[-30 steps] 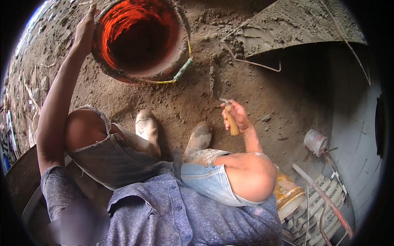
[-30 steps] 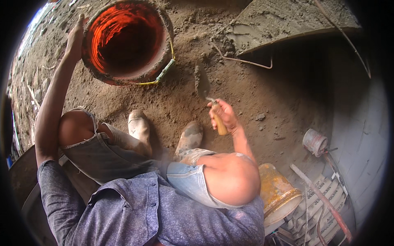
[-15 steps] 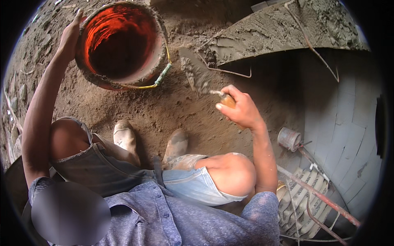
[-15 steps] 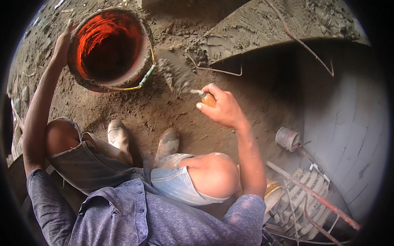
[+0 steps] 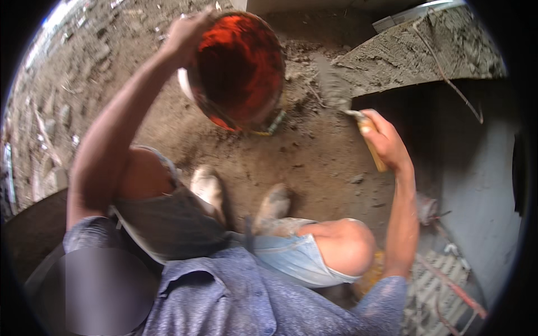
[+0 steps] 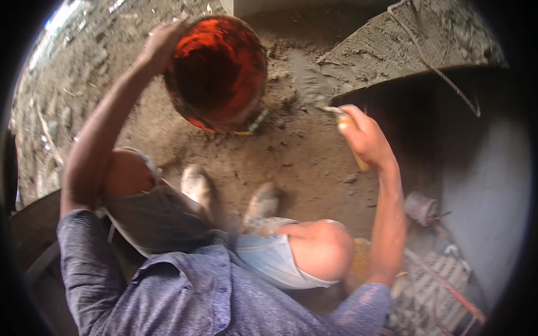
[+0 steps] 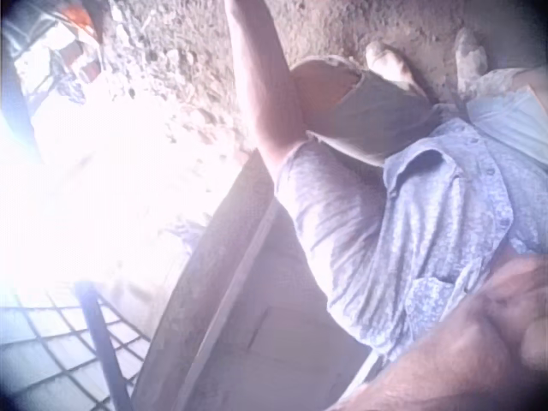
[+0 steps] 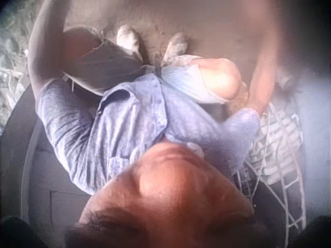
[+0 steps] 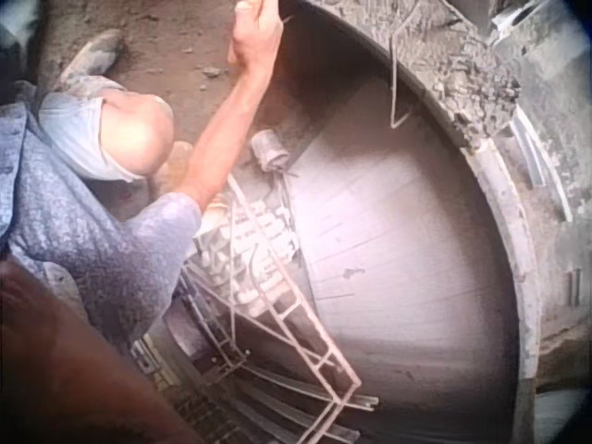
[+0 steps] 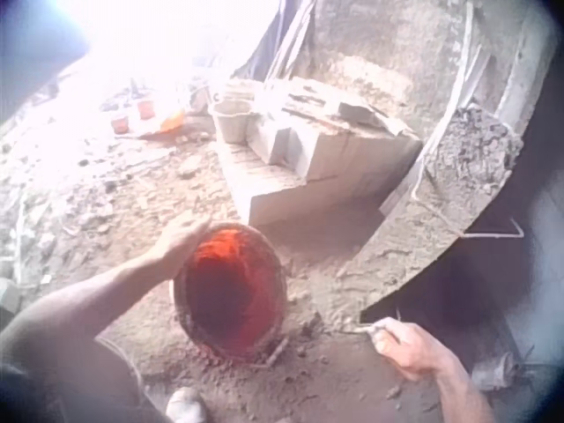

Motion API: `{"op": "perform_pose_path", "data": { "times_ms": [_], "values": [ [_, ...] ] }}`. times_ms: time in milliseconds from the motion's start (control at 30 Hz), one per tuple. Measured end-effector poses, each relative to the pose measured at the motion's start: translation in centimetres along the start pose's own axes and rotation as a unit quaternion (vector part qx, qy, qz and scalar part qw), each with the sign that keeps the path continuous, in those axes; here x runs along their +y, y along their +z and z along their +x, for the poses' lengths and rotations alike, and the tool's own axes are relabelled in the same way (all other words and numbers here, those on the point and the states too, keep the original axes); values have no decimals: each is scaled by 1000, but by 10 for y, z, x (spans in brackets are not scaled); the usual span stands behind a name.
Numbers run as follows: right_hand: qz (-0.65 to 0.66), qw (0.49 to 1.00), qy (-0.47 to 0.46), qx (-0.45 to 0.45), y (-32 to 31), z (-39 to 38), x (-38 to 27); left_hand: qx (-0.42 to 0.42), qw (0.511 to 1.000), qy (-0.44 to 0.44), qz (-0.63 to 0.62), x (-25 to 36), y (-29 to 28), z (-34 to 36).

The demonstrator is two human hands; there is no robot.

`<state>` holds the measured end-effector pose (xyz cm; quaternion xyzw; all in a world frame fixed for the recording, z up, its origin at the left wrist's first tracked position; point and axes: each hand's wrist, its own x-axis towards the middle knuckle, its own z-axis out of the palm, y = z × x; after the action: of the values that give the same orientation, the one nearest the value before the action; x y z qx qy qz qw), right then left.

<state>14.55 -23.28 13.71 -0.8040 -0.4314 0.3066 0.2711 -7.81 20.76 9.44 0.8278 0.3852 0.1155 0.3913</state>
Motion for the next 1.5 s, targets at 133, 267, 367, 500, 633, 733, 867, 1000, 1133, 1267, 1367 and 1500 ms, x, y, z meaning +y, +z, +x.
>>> {"op": "perform_pose_path", "data": {
  "times_ms": [133,267,367,500,633,733,867,1000,1133,1267,1367,1500],
  "values": [
    [-396,914,-76,-54,84,87,-36,1,988,40,-146,39,44,-28],
    [-536,837,-73,79,176,171,-72,16,993,96,-61,47,59,-49],
    [-529,845,-24,78,217,175,-86,21,992,106,-60,45,58,-54],
    [-511,855,-21,-83,231,155,-94,4,993,69,-96,37,52,-52],
    [-386,886,-122,-227,211,153,-101,12,989,56,-135,32,48,-44],
    [-302,905,-129,-270,191,149,-102,26,989,74,-125,29,46,-38],
    [-46,969,-115,-215,170,128,-84,17,986,57,-157,21,43,-33],
    [45,980,-120,-155,154,101,-55,16,987,25,-157,10,33,-25],
    [-116,989,-52,-78,142,99,-39,27,985,37,-168,5,27,-17],
    [-58,994,-44,-78,140,97,-32,32,988,22,-153,0,21,-14],
    [-110,986,-107,-57,133,85,-16,17,990,36,-132,-12,14,-6],
    [-134,989,-55,30,98,52,14,37,983,24,-175,-38,4,3]
  ]
}}
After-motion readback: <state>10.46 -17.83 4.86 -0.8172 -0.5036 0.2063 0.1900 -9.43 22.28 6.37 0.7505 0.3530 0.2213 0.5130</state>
